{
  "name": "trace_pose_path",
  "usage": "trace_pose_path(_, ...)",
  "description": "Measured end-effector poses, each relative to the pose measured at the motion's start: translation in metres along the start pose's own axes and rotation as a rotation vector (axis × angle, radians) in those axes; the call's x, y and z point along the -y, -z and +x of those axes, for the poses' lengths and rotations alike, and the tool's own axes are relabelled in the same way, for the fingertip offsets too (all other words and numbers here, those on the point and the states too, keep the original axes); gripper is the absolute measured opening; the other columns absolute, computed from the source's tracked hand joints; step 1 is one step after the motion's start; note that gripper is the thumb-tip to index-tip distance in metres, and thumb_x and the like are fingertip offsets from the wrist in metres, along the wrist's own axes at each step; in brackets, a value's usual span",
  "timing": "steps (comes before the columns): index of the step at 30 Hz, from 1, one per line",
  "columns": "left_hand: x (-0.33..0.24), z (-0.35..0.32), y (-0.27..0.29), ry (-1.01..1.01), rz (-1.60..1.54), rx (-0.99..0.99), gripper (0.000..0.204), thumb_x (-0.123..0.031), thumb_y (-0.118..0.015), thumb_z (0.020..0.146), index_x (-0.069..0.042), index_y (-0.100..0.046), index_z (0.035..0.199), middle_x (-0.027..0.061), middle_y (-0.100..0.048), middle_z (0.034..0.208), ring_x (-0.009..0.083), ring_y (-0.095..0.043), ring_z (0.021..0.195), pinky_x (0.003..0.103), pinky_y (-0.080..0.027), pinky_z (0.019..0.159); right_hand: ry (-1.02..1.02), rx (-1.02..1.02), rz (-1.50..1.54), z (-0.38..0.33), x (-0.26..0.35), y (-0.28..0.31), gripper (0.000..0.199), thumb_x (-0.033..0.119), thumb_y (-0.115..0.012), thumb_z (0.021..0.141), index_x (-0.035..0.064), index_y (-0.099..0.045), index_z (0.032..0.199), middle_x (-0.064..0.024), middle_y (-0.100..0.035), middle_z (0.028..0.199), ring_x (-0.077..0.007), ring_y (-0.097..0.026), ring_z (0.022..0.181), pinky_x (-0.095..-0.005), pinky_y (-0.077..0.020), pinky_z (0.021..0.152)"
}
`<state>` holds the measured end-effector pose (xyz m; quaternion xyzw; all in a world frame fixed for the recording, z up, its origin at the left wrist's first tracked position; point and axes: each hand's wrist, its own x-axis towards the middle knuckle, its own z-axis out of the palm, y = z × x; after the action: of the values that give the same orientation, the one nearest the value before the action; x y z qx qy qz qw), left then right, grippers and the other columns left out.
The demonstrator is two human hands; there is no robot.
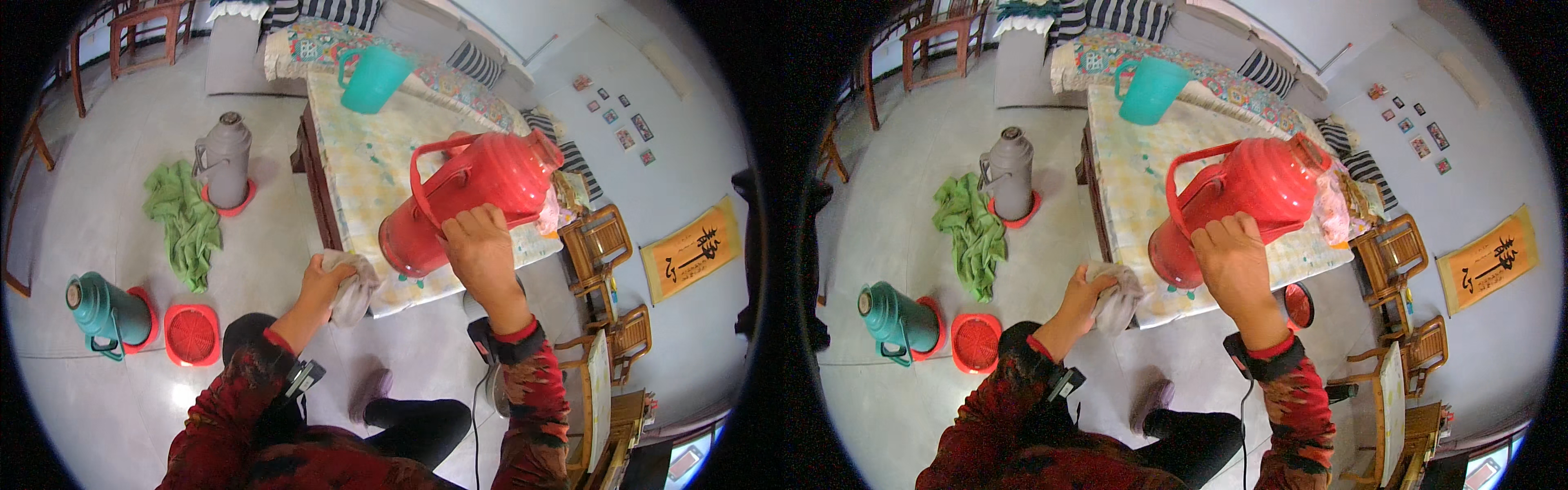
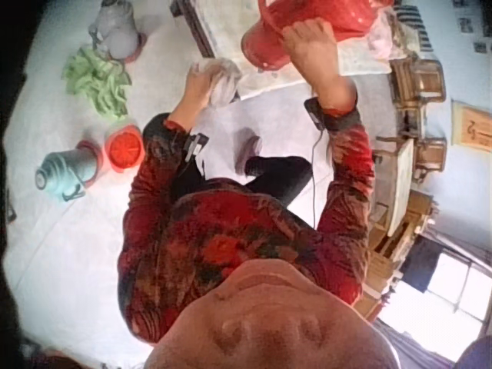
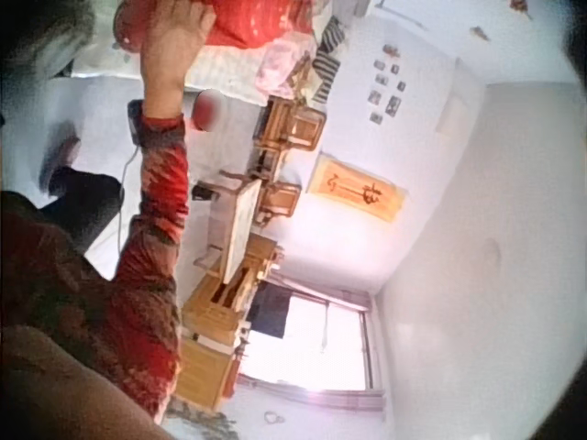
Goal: The person washes a cloth in a metal basin, wrings it out, and then uses it to wipe a red thermos placed on a table. The person rotates the thermos to clean different sides and finishes by wiping the top.
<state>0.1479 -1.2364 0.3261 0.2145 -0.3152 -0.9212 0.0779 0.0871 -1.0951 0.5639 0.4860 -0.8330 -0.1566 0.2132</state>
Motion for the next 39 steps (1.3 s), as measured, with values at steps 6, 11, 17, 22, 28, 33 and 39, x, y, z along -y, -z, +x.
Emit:
trace_pose_path(6, -0.007, 0.002, -0.009, -0.070, -0.029, 0.026, 0.051, -0.003, -0.073, 0.070, 0.001, -0.041, 0.110, 0.0123, -0.057, 0.099, 0.0217, -0.062, 0.084, 0.033, -0.054, 0.074, -0.466, -0.584, 0.771, -0.002, -0.103, 0.056, 0.025, 0.025, -0.066, 0.089, 0.0011, -0.063, 0.095, -0.0031, -0.061, 0.081, -0.0143, -0.058, 0.069, -0.0275, -0.0464, 0.064)
trace_pose_path(11, -0.016, 0.009, -0.017, -0.113, -0.034, 0.135, 0.059, 0.000, -0.073, 0.070, 0.002, -0.038, 0.117, 0.0114, -0.056, 0.103, 0.0213, -0.060, 0.091, 0.033, -0.051, 0.084, -0.995, -0.677, 1.278, -0.038, -0.193, 0.018, 0.025, 0.027, -0.059, 0.091, 0.0020, -0.060, 0.090, -0.0048, -0.061, 0.076, -0.0124, -0.058, 0.061, -0.0241, -0.0464, 0.056)
trace_pose_path(17, -0.025, 0.017, -0.023, -0.126, -0.078, 0.313, 0.058, 0.004, -0.068, 0.072, 0.001, -0.039, 0.121, 0.0109, -0.056, 0.108, 0.0205, -0.060, 0.097, 0.033, -0.049, 0.089, -1.343, -0.439, 1.220, -0.086, -0.202, -0.054, 0.030, 0.033, -0.060, 0.089, 0.0043, -0.060, 0.094, -0.0062, -0.059, 0.077, -0.0174, -0.058, 0.065, -0.0321, -0.0487, 0.057)
trace_pose_path(22, -0.027, 0.024, -0.028, -0.188, 0.081, 0.276, 0.051, 0.001, -0.066, 0.075, 0.001, -0.046, 0.123, 0.0090, -0.061, 0.107, 0.0167, -0.061, 0.095, 0.030, -0.050, 0.084, -0.614, -0.781, -0.072, -0.047, -0.140, -0.021, 0.026, 0.020, -0.064, 0.086, 0.0007, -0.062, 0.103, -0.0130, -0.062, 0.093, -0.0299, -0.058, 0.085, -0.0392, -0.0460, 0.080)
trace_pose_path(28, -0.029, 0.046, -0.055, -0.397, 0.417, 0.238, 0.047, -0.007, -0.065, 0.080, 0.003, -0.050, 0.124, 0.0081, -0.065, 0.096, 0.0149, -0.061, 0.084, 0.028, -0.050, 0.074, 0.059, -0.546, 0.019, 0.052, -0.037, -0.006, 0.020, 0.018, -0.068, 0.080, 0.0043, -0.066, 0.094, -0.0116, -0.063, 0.094, -0.0292, -0.059, 0.084, -0.0390, -0.0470, 0.077)
trace_pose_path(33, -0.011, 0.046, -0.094, -0.761, 0.680, 0.160, 0.049, -0.010, -0.062, 0.081, 0.004, -0.048, 0.126, 0.0179, -0.055, 0.103, 0.0254, -0.058, 0.092, 0.034, -0.048, 0.082, -0.073, -0.141, -0.013, 0.095, -0.025, -0.031, 0.025, 0.031, -0.066, 0.081, 0.0067, -0.069, 0.075, -0.0108, -0.064, 0.077, -0.0287, -0.059, 0.074, -0.0404, -0.0483, 0.066)
trace_pose_path(39, 0.001, 0.060, -0.095, -0.697, 0.936, 0.068, 0.052, -0.018, -0.055, 0.082, -0.002, -0.047, 0.131, 0.0216, -0.049, 0.100, 0.0378, -0.055, 0.093, 0.040, -0.047, 0.082, 0.005, -0.221, -0.158, 0.095, -0.034, -0.050, 0.031, 0.031, -0.065, 0.079, 0.0092, -0.062, 0.057, -0.0118, -0.058, 0.059, -0.0301, -0.059, 0.058, -0.0410, -0.0464, 0.053)
